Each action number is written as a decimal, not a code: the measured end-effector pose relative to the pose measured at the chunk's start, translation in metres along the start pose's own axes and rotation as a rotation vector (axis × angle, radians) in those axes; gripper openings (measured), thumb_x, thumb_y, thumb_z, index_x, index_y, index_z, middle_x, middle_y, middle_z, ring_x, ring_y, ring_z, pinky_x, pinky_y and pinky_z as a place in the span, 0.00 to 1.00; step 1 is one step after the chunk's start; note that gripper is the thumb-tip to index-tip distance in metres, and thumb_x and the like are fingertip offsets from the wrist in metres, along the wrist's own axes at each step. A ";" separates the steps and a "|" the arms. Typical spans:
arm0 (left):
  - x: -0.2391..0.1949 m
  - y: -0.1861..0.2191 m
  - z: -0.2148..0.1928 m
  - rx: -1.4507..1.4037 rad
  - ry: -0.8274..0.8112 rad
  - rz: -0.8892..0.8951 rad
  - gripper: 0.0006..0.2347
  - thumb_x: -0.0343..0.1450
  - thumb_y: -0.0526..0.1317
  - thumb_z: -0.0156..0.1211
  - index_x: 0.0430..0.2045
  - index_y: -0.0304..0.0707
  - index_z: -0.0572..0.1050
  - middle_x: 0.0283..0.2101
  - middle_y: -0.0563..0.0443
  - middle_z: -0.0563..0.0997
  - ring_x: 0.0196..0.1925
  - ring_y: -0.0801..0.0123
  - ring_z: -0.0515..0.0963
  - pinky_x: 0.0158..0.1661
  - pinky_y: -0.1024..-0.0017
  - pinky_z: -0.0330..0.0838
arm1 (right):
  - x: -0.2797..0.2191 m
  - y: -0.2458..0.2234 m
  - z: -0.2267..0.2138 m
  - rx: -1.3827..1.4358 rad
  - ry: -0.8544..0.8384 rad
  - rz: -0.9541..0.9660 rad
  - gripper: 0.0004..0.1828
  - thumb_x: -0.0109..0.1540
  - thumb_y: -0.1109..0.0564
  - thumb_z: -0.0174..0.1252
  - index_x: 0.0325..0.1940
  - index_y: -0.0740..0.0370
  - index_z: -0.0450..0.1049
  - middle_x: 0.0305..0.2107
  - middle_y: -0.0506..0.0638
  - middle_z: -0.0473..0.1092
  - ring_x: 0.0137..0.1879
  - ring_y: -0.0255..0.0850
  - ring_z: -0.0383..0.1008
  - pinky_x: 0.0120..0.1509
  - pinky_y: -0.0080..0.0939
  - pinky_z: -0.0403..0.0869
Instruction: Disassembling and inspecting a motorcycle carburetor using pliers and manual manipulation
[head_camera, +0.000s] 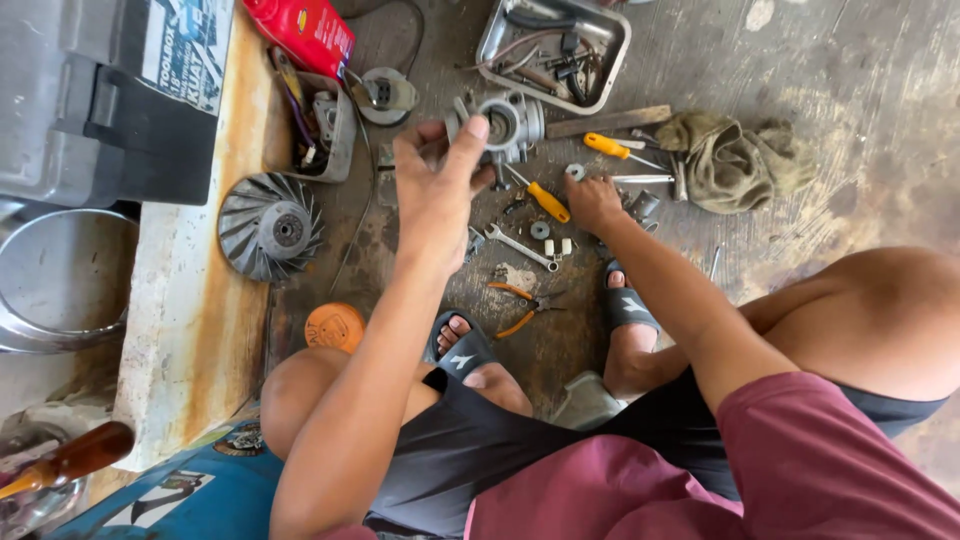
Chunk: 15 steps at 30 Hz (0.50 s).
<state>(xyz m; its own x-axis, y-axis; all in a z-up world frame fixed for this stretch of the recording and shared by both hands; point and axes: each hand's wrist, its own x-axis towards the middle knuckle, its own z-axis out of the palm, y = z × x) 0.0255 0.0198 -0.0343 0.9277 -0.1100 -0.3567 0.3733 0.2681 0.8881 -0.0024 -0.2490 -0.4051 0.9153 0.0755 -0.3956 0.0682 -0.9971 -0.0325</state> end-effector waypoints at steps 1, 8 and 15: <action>-0.001 0.000 0.002 0.102 0.032 -0.005 0.35 0.68 0.50 0.70 0.60 0.27 0.55 0.54 0.30 0.68 0.54 0.49 0.75 0.52 0.55 0.79 | 0.008 0.005 0.014 0.057 0.039 0.041 0.22 0.64 0.52 0.45 0.62 0.57 0.65 0.39 0.62 0.79 0.52 0.62 0.80 0.57 0.64 0.70; 0.000 -0.033 0.007 0.079 -0.002 -0.215 0.38 0.66 0.46 0.70 0.70 0.34 0.57 0.51 0.38 0.66 0.51 0.56 0.73 0.46 0.56 0.79 | 0.013 0.027 -0.016 0.238 0.080 0.098 0.27 0.58 0.37 0.59 0.54 0.53 0.76 0.44 0.59 0.77 0.55 0.59 0.78 0.56 0.63 0.75; 0.002 -0.047 0.014 -0.057 -0.075 -0.216 0.25 0.66 0.47 0.69 0.56 0.46 0.67 0.46 0.48 0.66 0.44 0.62 0.70 0.43 0.64 0.72 | -0.064 -0.006 -0.271 0.716 0.223 -0.018 0.25 0.54 0.46 0.70 0.46 0.64 0.74 0.36 0.63 0.76 0.49 0.63 0.78 0.51 0.64 0.73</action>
<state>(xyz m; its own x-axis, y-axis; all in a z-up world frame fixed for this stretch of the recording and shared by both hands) 0.0100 -0.0068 -0.0723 0.8242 -0.2405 -0.5126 0.5648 0.2844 0.7747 0.0464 -0.2485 -0.1312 0.9804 0.0134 -0.1965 -0.1214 -0.7446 -0.6563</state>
